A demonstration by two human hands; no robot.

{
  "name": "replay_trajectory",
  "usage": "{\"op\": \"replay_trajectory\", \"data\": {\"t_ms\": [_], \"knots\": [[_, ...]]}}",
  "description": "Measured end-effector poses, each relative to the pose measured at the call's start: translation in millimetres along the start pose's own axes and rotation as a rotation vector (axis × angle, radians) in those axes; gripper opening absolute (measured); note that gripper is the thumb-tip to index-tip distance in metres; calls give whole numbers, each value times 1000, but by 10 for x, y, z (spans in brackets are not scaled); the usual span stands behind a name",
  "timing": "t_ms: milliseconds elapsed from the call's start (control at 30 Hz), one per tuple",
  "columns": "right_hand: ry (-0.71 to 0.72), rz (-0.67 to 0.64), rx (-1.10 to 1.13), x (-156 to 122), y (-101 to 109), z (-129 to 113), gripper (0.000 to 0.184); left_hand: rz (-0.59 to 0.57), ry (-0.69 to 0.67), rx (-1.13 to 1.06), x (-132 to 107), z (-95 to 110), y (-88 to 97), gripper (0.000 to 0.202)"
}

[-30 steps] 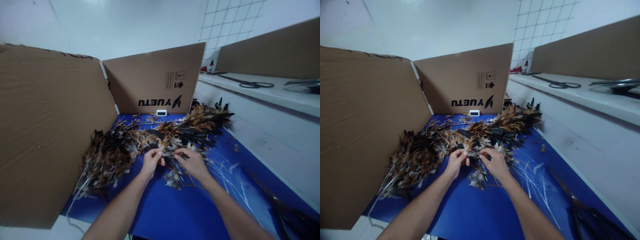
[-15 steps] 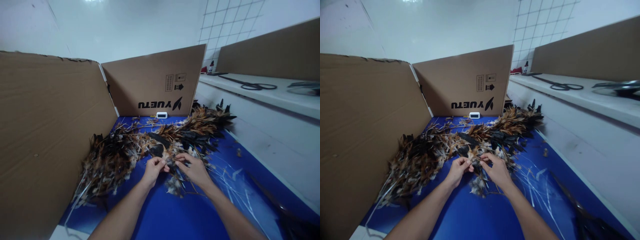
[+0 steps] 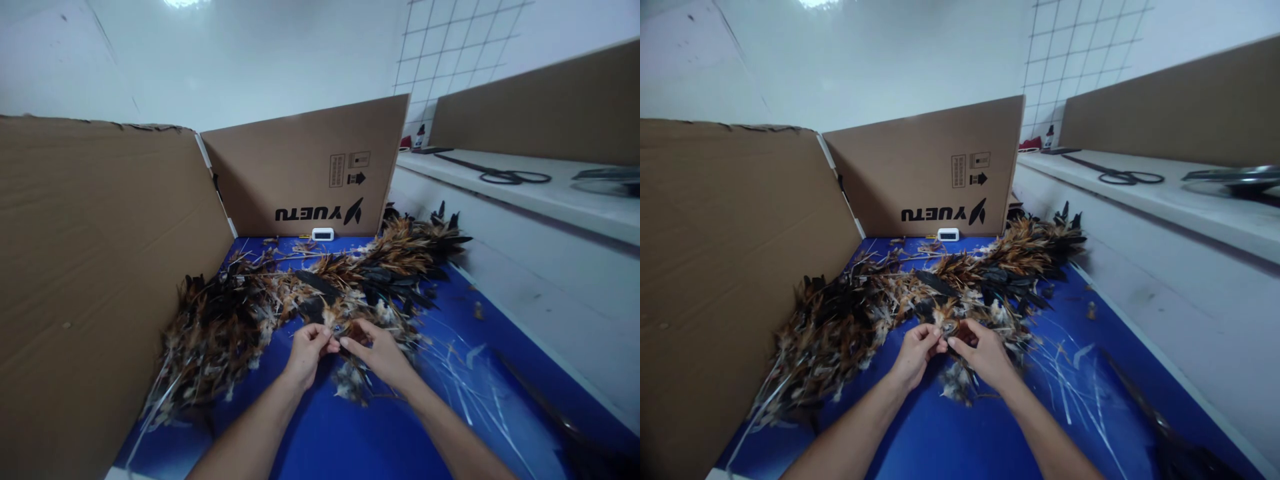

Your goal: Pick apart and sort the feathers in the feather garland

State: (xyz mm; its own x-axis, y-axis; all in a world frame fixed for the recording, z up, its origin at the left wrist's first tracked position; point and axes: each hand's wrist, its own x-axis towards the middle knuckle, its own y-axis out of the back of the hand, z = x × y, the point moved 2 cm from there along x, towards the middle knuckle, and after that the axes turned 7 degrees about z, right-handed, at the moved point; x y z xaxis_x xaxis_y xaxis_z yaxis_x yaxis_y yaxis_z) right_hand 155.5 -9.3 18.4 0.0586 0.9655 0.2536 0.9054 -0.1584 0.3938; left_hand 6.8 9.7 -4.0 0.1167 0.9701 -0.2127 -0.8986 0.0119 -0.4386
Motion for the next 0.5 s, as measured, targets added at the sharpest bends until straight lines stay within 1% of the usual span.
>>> {"op": "replay_trajectory", "data": {"t_ms": [200,300,500], "knots": [[27,18,-66,-9,-25,49,23,-31,33,5,-30,-39,-23,31],[10,-3,-35,2,-17,88,23,-56,39,10,-38,-35,-25,31],[-16,33,-61,0,18,79,25,-64,57,37,-46,-19,-25,33]]}}
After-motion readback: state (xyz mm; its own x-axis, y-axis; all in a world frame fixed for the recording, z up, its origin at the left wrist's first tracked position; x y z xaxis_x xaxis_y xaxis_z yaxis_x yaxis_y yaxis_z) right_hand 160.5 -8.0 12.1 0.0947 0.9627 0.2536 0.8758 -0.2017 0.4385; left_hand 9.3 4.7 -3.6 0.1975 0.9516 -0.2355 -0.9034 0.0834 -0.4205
